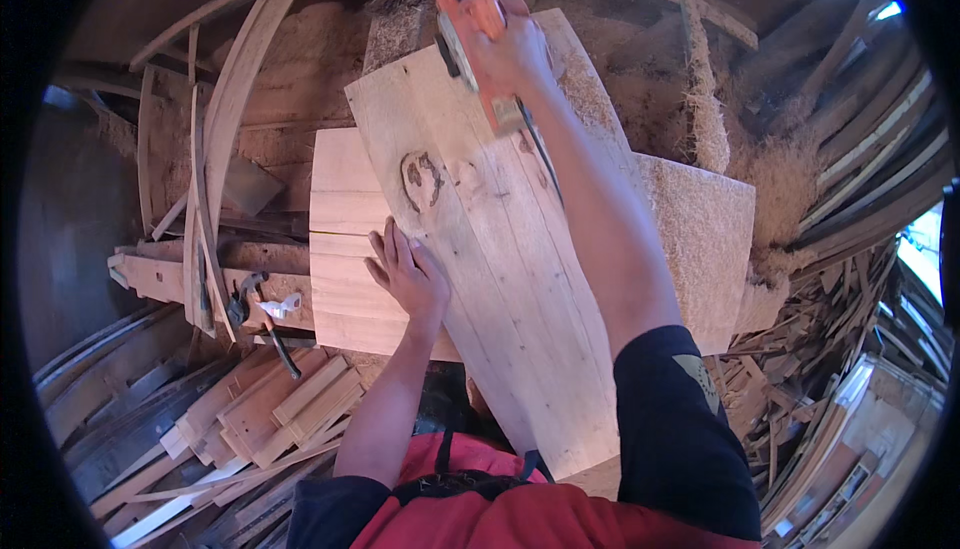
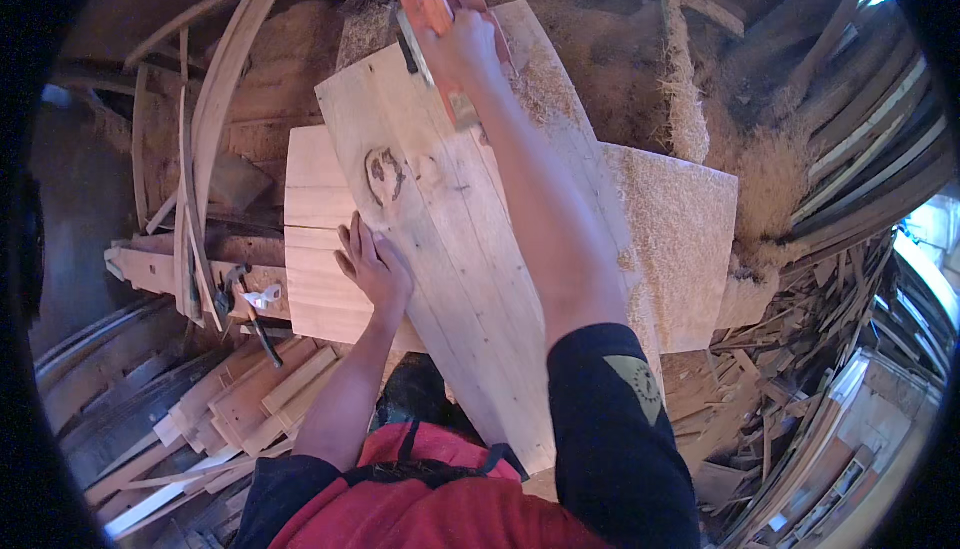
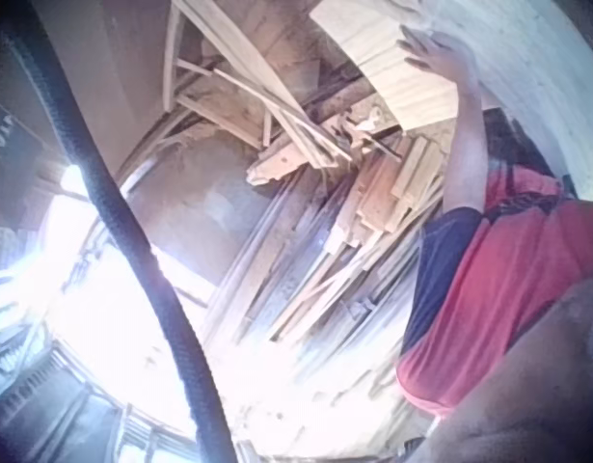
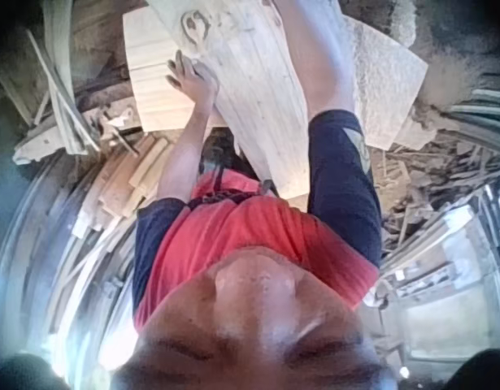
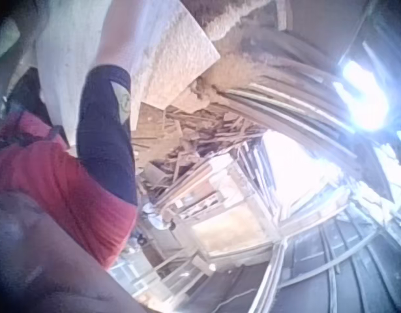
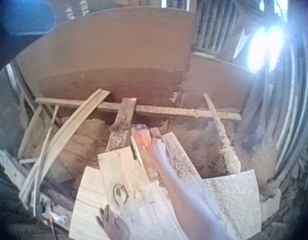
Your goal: The person picks up a wooden board, applies a substance from a small bottle to a knot hole, and sands the board's surface using an electric sander.
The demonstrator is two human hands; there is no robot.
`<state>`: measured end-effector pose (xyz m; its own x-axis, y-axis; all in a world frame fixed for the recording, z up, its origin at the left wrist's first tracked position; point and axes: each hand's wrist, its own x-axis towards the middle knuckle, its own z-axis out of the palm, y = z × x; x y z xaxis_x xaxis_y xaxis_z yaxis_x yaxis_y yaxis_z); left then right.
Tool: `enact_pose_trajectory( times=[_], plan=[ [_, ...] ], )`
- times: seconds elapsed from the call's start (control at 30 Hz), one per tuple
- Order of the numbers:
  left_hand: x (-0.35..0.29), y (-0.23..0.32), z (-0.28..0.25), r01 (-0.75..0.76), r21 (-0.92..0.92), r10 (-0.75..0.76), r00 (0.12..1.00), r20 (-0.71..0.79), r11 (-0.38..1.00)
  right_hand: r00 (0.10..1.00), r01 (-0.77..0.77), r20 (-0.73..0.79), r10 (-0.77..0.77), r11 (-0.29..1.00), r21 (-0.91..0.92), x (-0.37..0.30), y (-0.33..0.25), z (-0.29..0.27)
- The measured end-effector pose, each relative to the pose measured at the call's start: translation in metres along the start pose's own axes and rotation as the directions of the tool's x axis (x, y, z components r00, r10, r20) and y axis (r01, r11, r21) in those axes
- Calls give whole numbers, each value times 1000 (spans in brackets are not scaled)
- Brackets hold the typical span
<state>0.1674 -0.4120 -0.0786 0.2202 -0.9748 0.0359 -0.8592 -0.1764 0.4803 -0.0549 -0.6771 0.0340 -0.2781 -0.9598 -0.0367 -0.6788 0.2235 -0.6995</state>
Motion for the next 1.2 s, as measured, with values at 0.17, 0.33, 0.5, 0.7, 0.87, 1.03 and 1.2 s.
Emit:
enact_pose_trajectory(
  times=[0.17,0.33,0.5,0.7,0.87,1.03,1.2],
  plan=[
    [5,5,2,-21,-12,21,1000,-6,1000,993,111,-25,-112,993,-46,-41,49,-5],
    [0,-4,-3,10,3,-10,999,-33,1000,992,98,62,-110,982,161,-287,95,-92],
    [5,3,4,-1,0,1,999,-48,1000,952,-300,103,288,945,131,-494,150,-160],
    [0,1,5,17,1,-17,1000,-17,1000,978,-200,96,188,969,148,-420,130,-149],
    [1,-3,3,23,7,-23,1000,7,1000,982,-152,131,136,980,124,-275,99,-105],
    [2,6,0,24,8,-24,999,29,1000,999,48,-32,-43,984,169,-111,65,-46],
    [3,3,1,-8,9,8,1000,18,1000,989,125,-82,-123,992,19,45,34,-1]
  ],
)
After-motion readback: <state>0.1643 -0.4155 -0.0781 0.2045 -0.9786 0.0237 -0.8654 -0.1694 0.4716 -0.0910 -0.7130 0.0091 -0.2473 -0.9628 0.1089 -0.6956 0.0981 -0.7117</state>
